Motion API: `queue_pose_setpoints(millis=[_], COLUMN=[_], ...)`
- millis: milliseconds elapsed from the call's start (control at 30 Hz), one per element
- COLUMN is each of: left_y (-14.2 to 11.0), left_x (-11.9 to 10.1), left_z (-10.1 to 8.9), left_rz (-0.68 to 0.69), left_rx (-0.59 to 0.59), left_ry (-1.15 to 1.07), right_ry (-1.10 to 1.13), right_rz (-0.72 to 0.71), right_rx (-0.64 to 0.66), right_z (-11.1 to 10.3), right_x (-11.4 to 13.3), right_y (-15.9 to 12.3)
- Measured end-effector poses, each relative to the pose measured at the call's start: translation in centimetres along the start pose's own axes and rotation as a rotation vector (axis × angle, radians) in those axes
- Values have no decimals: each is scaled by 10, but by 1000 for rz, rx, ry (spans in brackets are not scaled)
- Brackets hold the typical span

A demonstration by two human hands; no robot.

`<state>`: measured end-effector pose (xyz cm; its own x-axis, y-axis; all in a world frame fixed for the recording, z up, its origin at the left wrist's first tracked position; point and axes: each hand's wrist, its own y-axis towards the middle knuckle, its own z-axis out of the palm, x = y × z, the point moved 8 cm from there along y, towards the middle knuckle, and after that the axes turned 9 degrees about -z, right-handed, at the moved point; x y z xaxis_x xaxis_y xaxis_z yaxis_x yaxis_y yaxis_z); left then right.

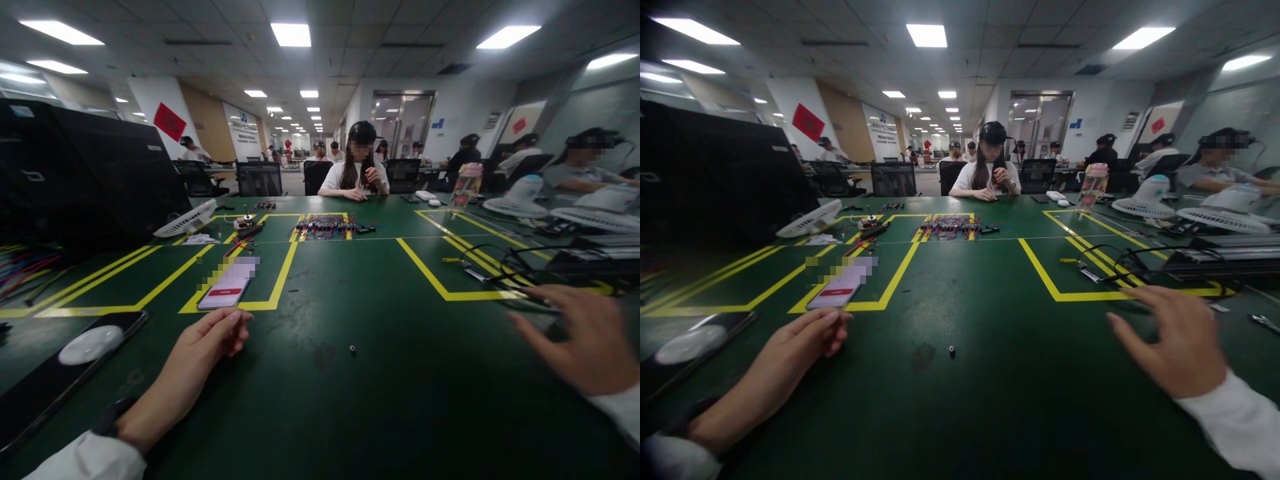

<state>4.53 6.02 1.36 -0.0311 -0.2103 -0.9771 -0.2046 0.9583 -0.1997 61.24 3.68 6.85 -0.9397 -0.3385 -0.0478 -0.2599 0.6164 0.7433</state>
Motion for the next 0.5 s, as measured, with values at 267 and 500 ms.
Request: queue_pose_setpoints(millis=[267,500], left_y=[1,0], left_x=[3,3], left_z=[-2,-4], left_rz=[-16,-24], left_rx=[2,15], left_ry=[-32,-89], right_ry=[875,671], right_rz=[-285,-321], right_rx=[508,213], right_z=[109,62], right_x=[244,192], right_y=[57,79])
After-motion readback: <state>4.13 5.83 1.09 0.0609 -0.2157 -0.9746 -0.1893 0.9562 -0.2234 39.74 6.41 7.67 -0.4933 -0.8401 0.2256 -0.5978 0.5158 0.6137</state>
